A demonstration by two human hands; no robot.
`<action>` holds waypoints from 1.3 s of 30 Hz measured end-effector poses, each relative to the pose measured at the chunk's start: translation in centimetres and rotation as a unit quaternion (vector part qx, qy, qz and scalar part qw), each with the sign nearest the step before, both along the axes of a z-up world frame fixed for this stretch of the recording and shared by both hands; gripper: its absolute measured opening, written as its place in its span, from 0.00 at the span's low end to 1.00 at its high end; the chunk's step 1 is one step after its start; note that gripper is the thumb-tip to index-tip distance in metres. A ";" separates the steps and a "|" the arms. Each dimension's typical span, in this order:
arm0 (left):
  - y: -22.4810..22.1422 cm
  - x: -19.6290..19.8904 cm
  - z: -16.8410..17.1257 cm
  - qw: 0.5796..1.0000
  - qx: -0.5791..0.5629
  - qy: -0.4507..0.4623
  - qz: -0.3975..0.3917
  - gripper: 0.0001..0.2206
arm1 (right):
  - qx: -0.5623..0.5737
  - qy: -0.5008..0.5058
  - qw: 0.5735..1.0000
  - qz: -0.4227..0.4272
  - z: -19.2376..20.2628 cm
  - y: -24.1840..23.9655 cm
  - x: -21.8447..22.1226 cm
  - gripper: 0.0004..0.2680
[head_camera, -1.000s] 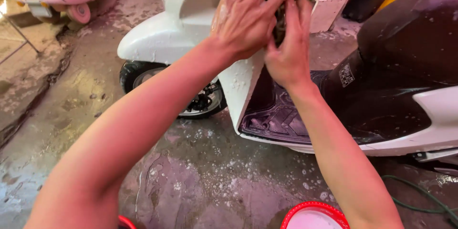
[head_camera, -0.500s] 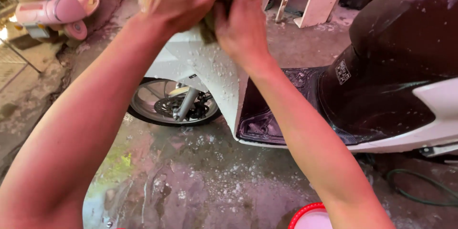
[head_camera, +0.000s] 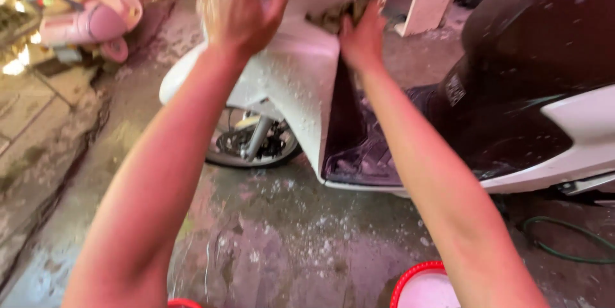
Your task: The person washes a white scooter using a green cloth and soapy water from a red bucket. They scrub the scooter's body, seat, floorboard, and wheels, repeatedly dipping the cloth into the bucket to rinse it.
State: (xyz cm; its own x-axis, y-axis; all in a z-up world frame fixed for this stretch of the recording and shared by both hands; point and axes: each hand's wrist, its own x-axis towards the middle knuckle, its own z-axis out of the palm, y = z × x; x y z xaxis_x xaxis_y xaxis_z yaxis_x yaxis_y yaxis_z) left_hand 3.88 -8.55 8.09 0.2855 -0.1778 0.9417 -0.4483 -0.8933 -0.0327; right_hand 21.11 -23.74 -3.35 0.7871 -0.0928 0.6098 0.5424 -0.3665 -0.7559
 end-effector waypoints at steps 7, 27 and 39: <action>-3.7 -3.2 -2.2 0.992 -0.026 -0.071 0.105 0.32 | 0.020 -0.138 0.984 0.115 4.7 -2.1 -12.7 0.11; -1.5 0.3 5.8 0.992 0.053 0.098 -0.058 0.29 | 0.280 -0.171 0.944 0.026 13.8 -3.2 -5.1 0.15; -10.6 -3.9 13.1 0.911 -0.314 0.202 -0.174 0.18 | 0.583 0.142 0.773 0.204 22.1 -15.4 -8.7 0.10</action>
State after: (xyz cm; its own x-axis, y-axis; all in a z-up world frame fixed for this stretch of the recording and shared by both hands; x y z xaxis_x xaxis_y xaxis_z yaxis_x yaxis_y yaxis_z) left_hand -0.01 -19.15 21.18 0.6604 0.2150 0.7195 -0.5700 -0.4802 0.6667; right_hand 12.45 -39.12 18.70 0.9829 -0.1574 0.0961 0.1842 0.8131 -0.5523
